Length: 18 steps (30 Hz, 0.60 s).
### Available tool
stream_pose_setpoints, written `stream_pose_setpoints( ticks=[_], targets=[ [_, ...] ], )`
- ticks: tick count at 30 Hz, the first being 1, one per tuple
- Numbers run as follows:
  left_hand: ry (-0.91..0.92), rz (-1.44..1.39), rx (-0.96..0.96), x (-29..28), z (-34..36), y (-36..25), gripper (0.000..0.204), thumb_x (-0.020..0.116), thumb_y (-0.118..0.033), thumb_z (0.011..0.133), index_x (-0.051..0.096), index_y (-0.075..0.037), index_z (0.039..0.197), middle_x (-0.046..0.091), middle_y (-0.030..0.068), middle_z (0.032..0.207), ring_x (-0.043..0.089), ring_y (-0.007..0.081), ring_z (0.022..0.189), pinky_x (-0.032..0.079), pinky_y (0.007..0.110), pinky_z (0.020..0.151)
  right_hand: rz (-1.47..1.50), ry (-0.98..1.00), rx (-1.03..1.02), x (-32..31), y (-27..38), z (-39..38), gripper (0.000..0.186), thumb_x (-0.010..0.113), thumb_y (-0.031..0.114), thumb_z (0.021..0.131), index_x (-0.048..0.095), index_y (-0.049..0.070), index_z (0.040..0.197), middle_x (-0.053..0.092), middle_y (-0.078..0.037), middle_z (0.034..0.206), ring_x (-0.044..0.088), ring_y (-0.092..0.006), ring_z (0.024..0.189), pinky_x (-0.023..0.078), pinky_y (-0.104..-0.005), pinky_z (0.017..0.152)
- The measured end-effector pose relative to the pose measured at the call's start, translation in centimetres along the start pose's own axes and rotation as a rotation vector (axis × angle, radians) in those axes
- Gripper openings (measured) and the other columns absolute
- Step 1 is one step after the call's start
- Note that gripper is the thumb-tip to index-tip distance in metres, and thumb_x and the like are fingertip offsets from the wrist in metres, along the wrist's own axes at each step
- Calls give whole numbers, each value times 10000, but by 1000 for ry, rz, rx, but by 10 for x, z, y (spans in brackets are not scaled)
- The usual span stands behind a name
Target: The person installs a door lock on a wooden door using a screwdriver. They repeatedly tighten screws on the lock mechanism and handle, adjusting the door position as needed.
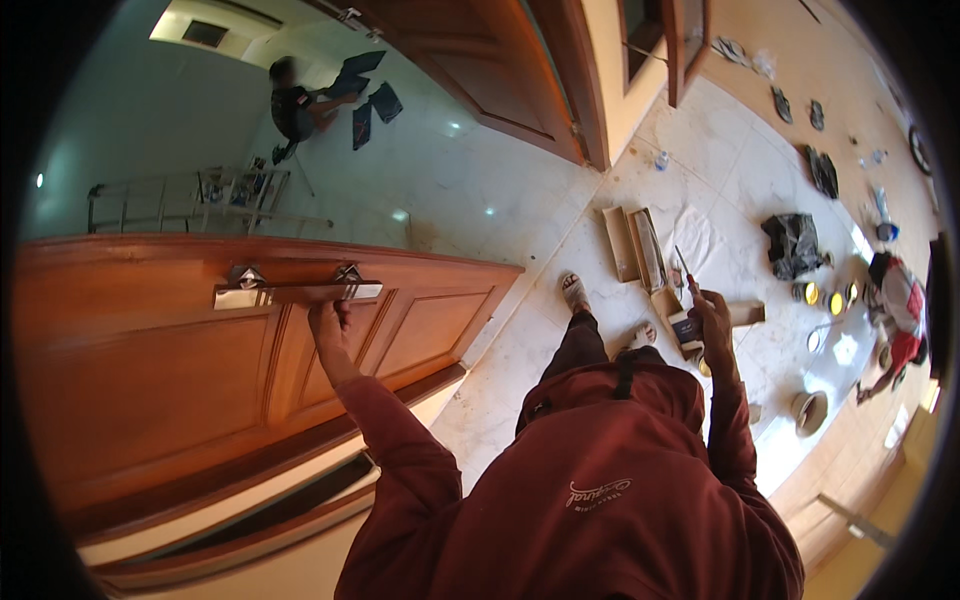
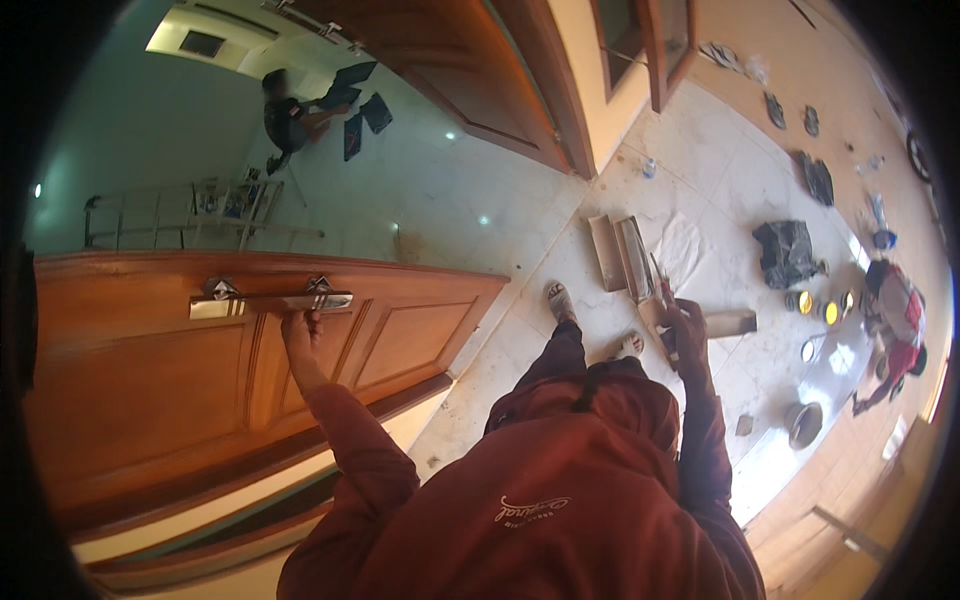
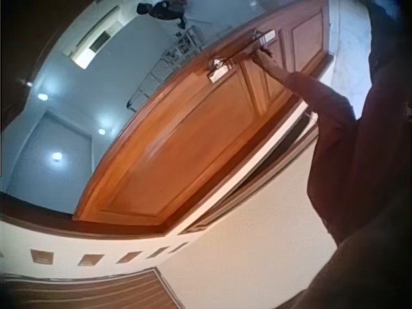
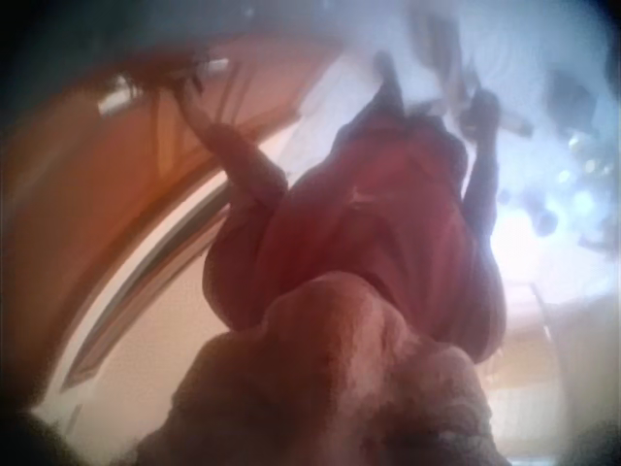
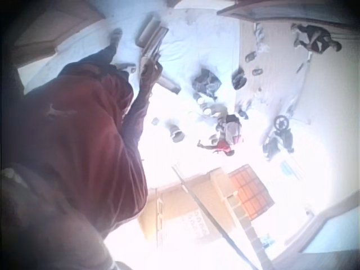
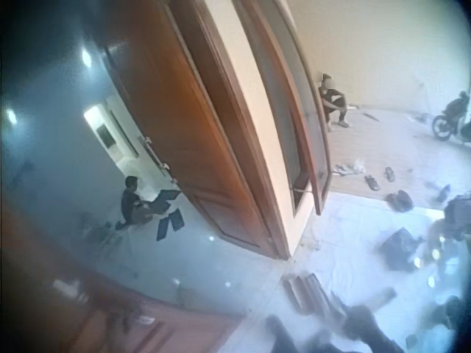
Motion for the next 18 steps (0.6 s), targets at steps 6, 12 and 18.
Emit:
stream_pose_setpoints(
  ticks=[6, 12, 18],
  targets=[
    [50, -233, -106, 5, 16, 5, 198, 442, -241, 968, 521, -122, 831, 533, -17, 648, 419, 87, 454, 287, 234, 370, 333, 138, 301, 24, 25, 25, 369, 617, 519, 949, 517, 168, 890, 402, 66, 610, 349, -39, 438, 276, -222, 391],
    [-132, 386, 20, 10, -35, -19, 183, 540, -204, 930, 550, -59, 818, 548, 1, 667, 487, 88, 543, 360, 240, 472, 472, 1, 267, 10, -7, 36, 342, 597, 249, 954, 541, 47, 1225, 563, -45, 893, 591, -144, 720, 492, -287, 623],
    [-498, 570, 123, 20, -74, -33, 190, 638, -222, 935, 594, -41, 971, 544, -4, 796, 475, 91, 611, 410, 207, 521, -428, 18, 26, -7, -165, 123, 312, 681, 270, 901, 537, 52, 1073, 587, -104, 826, 572, -173, 710, 476, -342, 645]
  ],
)
Point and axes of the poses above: each hand's wrist, its own z-axis towards the middle knuckle, its own x-axis out of the palm, y = z × x, the point moved 3 cm from there along z, towards the middle knuckle
